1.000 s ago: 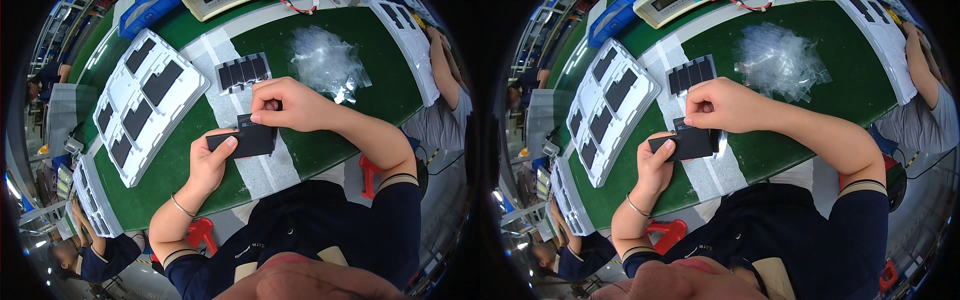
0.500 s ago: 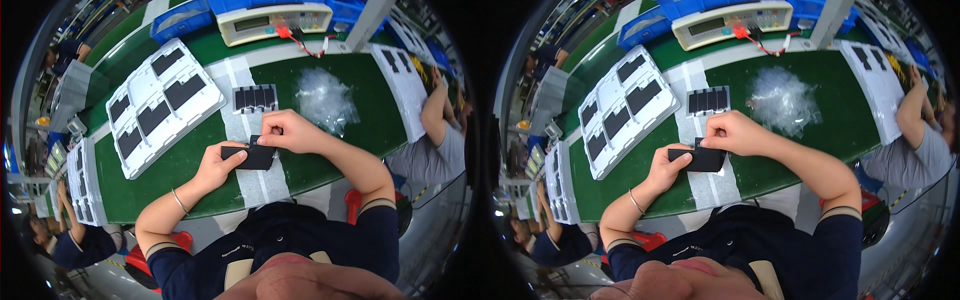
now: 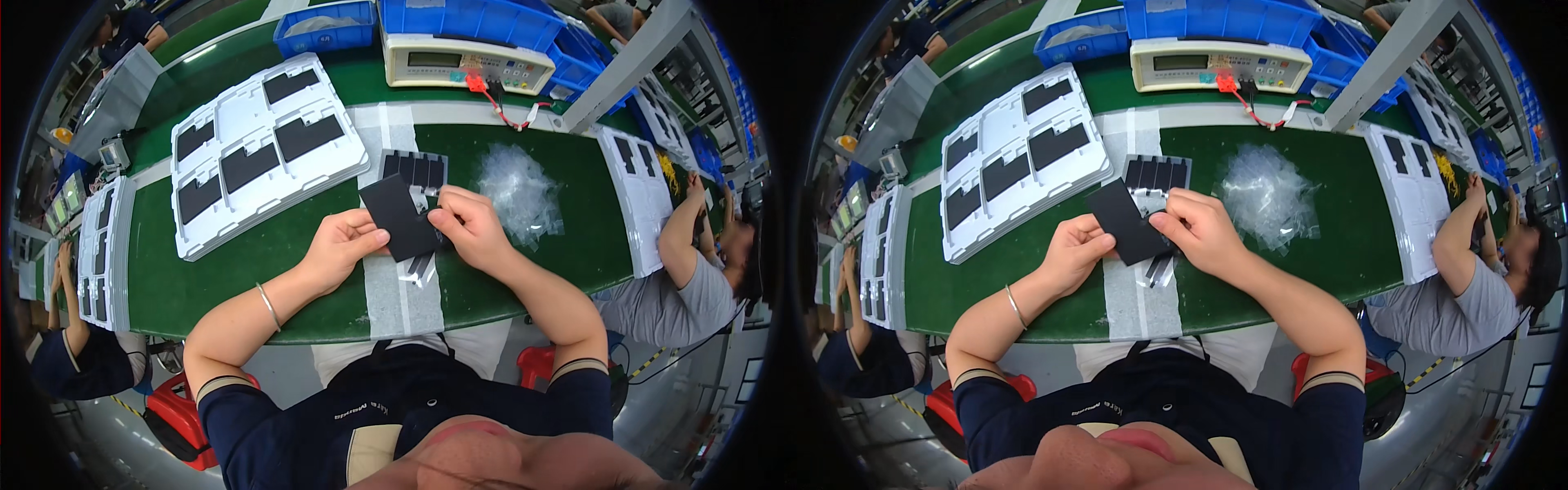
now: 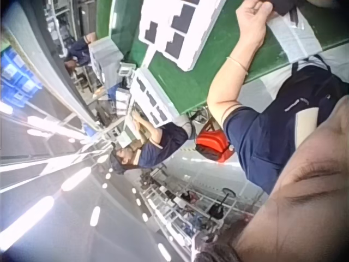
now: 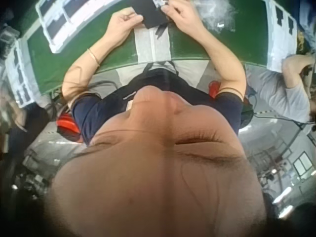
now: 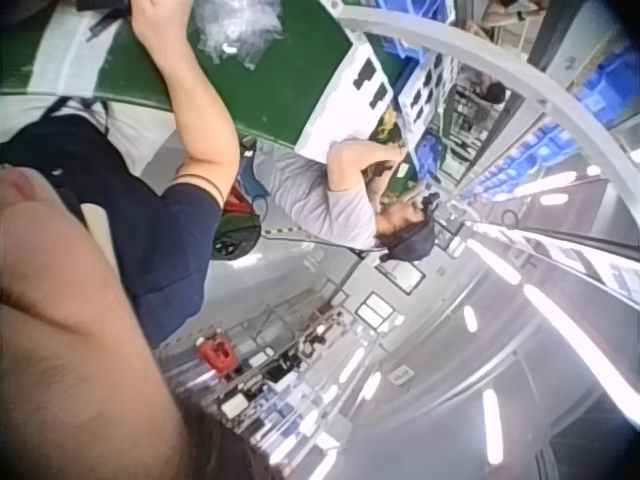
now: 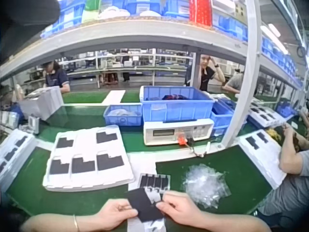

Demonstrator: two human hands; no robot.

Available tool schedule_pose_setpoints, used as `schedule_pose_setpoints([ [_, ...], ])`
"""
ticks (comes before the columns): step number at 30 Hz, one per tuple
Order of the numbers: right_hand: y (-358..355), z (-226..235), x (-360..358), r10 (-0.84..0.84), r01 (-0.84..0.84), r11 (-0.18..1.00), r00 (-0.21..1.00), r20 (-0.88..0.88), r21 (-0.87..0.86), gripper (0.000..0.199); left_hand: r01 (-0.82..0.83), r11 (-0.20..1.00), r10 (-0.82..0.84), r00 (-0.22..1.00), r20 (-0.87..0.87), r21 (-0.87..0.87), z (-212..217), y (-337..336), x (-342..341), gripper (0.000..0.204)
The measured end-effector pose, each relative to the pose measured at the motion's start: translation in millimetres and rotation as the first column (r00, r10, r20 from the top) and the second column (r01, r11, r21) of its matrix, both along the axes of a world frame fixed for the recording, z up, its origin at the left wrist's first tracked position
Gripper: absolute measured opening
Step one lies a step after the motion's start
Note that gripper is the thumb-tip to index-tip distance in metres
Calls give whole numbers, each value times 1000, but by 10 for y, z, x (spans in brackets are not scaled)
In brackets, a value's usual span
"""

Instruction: Applying stickers or small components to black plastic electronic housings at a factory workbench.

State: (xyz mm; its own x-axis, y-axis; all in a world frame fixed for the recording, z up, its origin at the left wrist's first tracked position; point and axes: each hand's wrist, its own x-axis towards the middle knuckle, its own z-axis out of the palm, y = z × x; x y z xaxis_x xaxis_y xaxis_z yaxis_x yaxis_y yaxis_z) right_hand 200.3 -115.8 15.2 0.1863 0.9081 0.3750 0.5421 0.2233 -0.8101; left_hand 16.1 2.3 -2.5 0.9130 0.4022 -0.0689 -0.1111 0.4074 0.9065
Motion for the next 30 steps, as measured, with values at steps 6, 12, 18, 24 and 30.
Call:
schedule_pose_setpoints([
  [6, -45, 15, -12, 25, -27, 1000, 980, 197, 5, 23, -446, 779, 508, 861, -28, 441, 272, 533, 8, 13],
  [12, -45, -32, -108, 307, -373, 928, 746, 590, -11, 16, -75, -457, 656, 644, 393, 886, 408, 1844, -412, 20],
  [18, -159, 54, -172, 430, -457, 883, 701, 568, -104, 21, 402, -71, 797, 573, -190, 913, 46, 2084, -390, 54],
  [24, -367, 155, -235, 643, -481, 766, 571, 510, -427, 74, 427, 72, 816, 495, -300, 901, 76, 1965, -346, 72],
  [30, -320, 76, -380, 747, -613, 656, 447, 491, -440, 78, 349, 5, 852, 490, -187, 937, 38, 1975, -345, 72],
])
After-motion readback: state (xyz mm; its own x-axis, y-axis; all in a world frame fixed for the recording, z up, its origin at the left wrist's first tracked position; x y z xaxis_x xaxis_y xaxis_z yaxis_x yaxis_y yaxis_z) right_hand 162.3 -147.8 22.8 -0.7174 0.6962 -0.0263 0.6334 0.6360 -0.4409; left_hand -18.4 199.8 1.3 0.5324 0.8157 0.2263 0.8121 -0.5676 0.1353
